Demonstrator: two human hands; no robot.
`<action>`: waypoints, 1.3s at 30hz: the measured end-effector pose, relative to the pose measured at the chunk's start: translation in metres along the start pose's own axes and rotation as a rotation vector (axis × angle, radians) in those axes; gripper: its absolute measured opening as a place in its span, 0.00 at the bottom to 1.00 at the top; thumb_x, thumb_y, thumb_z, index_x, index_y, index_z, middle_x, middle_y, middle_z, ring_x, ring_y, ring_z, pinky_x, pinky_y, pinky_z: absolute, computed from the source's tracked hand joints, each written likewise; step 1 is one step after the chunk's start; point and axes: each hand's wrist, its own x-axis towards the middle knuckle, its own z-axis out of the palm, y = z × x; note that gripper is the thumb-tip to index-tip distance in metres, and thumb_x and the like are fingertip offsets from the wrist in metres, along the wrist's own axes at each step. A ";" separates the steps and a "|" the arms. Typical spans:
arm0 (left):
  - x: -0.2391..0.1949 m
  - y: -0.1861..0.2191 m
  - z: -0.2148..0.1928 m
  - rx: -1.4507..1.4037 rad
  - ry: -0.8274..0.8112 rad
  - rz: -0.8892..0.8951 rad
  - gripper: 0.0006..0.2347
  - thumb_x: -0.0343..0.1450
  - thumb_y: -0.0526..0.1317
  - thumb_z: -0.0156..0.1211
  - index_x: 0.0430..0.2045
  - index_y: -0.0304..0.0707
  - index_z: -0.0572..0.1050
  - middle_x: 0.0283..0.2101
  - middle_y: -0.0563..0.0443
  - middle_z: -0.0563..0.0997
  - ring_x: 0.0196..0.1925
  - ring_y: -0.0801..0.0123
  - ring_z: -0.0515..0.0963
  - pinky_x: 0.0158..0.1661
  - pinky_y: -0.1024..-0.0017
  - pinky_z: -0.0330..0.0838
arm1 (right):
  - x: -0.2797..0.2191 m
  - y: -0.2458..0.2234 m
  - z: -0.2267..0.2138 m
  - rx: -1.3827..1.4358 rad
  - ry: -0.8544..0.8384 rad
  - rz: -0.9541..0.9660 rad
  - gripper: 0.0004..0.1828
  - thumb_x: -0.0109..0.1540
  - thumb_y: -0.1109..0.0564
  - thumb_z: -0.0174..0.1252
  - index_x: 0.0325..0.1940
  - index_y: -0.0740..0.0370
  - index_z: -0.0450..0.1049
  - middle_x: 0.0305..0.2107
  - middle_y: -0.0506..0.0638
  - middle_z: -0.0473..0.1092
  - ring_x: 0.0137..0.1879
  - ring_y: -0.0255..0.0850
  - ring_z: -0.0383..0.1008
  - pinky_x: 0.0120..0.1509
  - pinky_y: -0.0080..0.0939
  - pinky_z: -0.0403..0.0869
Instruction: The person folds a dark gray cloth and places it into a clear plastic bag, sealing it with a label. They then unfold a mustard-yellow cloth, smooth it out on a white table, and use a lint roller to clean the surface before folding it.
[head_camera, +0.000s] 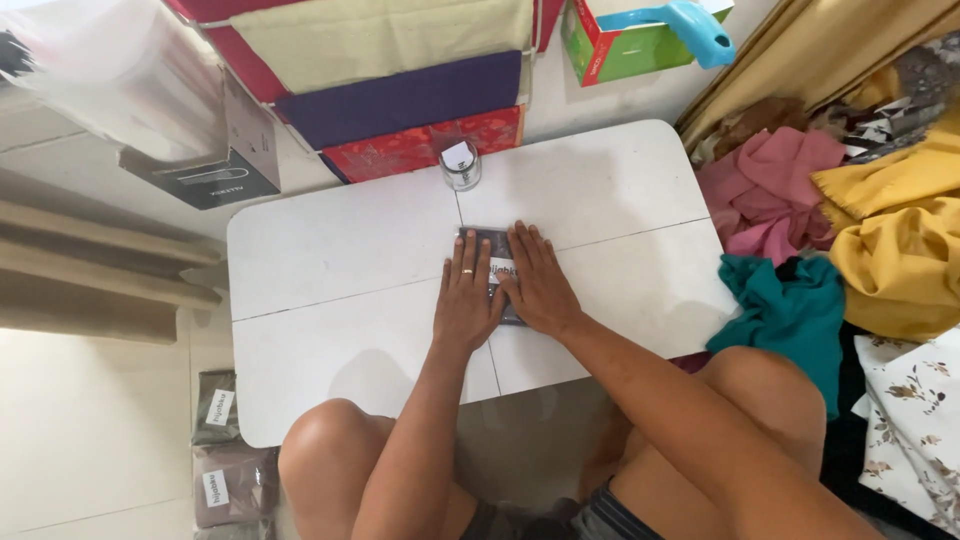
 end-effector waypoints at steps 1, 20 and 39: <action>0.000 -0.001 0.001 -0.001 0.000 0.000 0.31 0.75 0.53 0.36 0.75 0.42 0.47 0.79 0.40 0.44 0.80 0.51 0.44 0.74 0.53 0.47 | 0.000 -0.001 0.000 -0.001 0.000 0.000 0.37 0.74 0.40 0.32 0.81 0.63 0.41 0.75 0.66 0.44 0.81 0.59 0.41 0.82 0.60 0.41; 0.014 -0.013 0.021 -0.521 0.234 -0.281 0.24 0.70 0.43 0.60 0.60 0.43 0.59 0.75 0.38 0.56 0.77 0.47 0.54 0.73 0.47 0.47 | 0.006 0.045 0.015 0.163 0.152 0.313 0.46 0.62 0.32 0.60 0.72 0.64 0.55 0.72 0.69 0.46 0.80 0.65 0.41 0.78 0.76 0.34; -0.070 0.103 -0.139 -1.652 0.440 -0.297 0.23 0.62 0.37 0.76 0.50 0.34 0.75 0.41 0.41 0.80 0.42 0.61 0.78 0.43 0.62 0.78 | -0.054 -0.043 -0.141 0.764 0.715 -0.016 0.19 0.62 0.49 0.69 0.52 0.62 0.79 0.31 0.56 0.77 0.40 0.37 0.77 0.46 0.43 0.78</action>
